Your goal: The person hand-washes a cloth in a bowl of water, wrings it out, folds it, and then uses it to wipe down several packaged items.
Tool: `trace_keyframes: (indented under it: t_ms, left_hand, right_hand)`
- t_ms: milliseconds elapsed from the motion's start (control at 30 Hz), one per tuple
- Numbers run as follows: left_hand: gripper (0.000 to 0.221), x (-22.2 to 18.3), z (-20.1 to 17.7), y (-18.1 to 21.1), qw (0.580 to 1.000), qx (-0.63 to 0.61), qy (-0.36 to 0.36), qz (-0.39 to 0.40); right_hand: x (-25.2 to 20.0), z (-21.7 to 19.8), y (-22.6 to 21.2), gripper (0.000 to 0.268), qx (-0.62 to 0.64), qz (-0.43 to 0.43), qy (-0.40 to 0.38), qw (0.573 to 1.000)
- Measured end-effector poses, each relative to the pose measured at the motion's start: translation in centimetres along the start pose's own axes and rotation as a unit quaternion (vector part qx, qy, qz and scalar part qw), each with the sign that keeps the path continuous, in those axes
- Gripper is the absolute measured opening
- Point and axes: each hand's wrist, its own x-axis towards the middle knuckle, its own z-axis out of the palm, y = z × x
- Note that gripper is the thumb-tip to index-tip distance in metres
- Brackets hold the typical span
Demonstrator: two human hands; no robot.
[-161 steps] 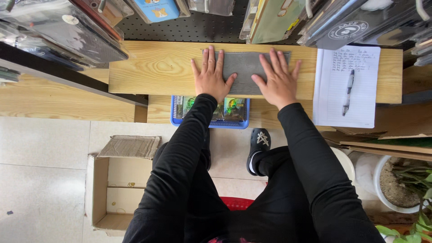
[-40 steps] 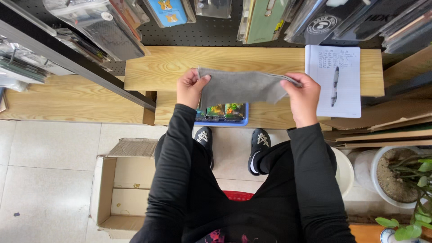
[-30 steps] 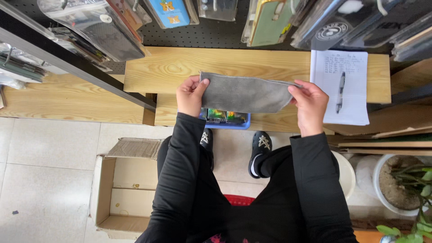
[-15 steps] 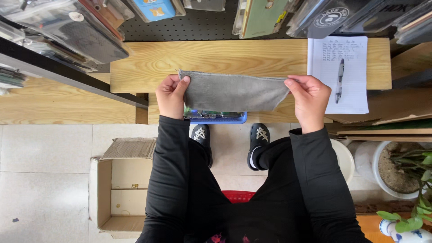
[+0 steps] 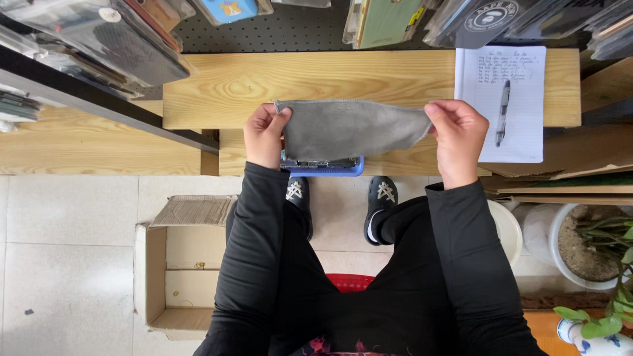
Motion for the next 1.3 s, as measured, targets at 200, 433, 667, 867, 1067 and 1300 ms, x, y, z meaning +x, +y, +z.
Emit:
trace_keyframes:
  t_ms: [200,433,667,867,1067,1300]
  left_hand:
    - [0.008,-3.7,3.1,2.3,0.999,0.049,-0.016,0.013]
    - [0.019,-9.1,8.7,0.1,0.982,0.141,-0.033,0.122]
    - [0.021,-9.9,9.3,-0.2,0.966,0.196,-0.010,0.166]
    - [0.021,-10.1,9.5,-0.3,0.955,0.211,-0.013,0.210]
    - [0.028,-10.1,9.5,0.6,0.931,0.223,-0.015,0.290]
    - [0.025,-8.7,8.2,0.7,0.926,0.190,-0.025,0.326]
  right_hand:
    - [-1.3,1.9,-1.9,0.033,0.040,0.029,-0.068,0.996]
    - [-5.9,6.9,-2.0,0.028,0.034,0.022,-0.041,0.998]
    - [-6.4,7.4,-0.4,0.020,0.067,0.038,-0.026,0.997]
    - [-6.6,7.7,-0.7,0.032,0.104,0.048,-0.031,0.993]
    - [-7.3,7.8,-2.0,0.039,0.129,0.040,-0.051,0.990]
    - [-7.8,7.7,-3.2,0.047,0.161,0.045,-0.106,0.980]
